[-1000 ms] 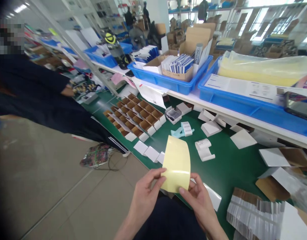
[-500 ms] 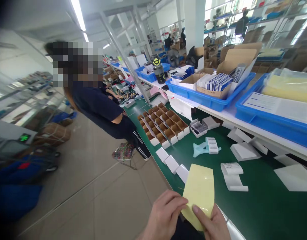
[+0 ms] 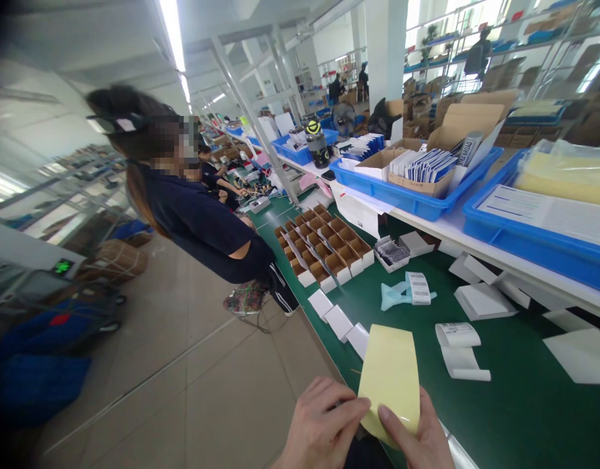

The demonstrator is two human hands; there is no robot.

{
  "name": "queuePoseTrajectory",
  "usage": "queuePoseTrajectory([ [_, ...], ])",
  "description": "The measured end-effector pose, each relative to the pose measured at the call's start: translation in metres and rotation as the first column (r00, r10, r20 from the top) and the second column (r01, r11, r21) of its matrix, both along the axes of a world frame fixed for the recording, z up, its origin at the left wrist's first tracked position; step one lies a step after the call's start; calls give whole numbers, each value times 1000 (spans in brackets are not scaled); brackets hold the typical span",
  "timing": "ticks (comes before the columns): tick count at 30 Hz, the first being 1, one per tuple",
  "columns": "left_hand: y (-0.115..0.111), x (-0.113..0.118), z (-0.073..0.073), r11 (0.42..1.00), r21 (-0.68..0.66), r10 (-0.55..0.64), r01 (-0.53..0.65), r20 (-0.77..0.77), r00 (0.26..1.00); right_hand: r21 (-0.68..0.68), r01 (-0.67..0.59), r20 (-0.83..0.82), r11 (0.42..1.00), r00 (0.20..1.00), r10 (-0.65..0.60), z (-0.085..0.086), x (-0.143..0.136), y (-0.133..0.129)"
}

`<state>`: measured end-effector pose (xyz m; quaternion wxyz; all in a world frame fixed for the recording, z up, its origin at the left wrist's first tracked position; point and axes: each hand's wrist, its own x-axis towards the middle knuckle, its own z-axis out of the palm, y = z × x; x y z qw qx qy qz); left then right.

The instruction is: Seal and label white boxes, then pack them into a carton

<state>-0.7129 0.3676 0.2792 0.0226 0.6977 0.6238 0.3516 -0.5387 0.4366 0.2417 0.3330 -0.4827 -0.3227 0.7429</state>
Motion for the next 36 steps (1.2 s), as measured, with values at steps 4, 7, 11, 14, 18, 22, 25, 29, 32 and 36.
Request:
queuePoseTrajectory([
  [4,-1,5,2,998,38,49,-46,-72,996,9,38,63,999,997,-38,1,6,0],
  [7,0,8,6,997,83,8,-1,-79,997,4,40,58,999,997,-40,-3,9,-1],
  [11,-1,9,11,992,65,-101,106,-76,992,5,77,3,997,997,-77,2,7,-7],
  [14,-6,8,17,993,-3,-118,118,-86,989,10,143,-34,990,989,-143,20,3,-15],
  [18,-13,6,22,991,-31,-130,128,-57,990,60,169,-84,984,983,-164,41,1,-19],
  [22,-11,7,17,992,44,-123,122,19,992,68,110,-95,992,990,-104,42,7,-17],
  [25,-9,13,13,993,78,-95,86,118,988,91,99,-85,991,992,-92,41,14,-17],
  [29,-9,23,13,1000,-2,-3,4,288,957,88,94,-101,992,991,-85,44,21,-20],
  [32,-11,27,12,998,-47,-13,30,330,944,204,74,18,976,997,-79,47,28,-20],
  [36,-12,28,12,994,-86,-31,61,315,948,372,-94,228,923,974,7,51,38,-21],
])
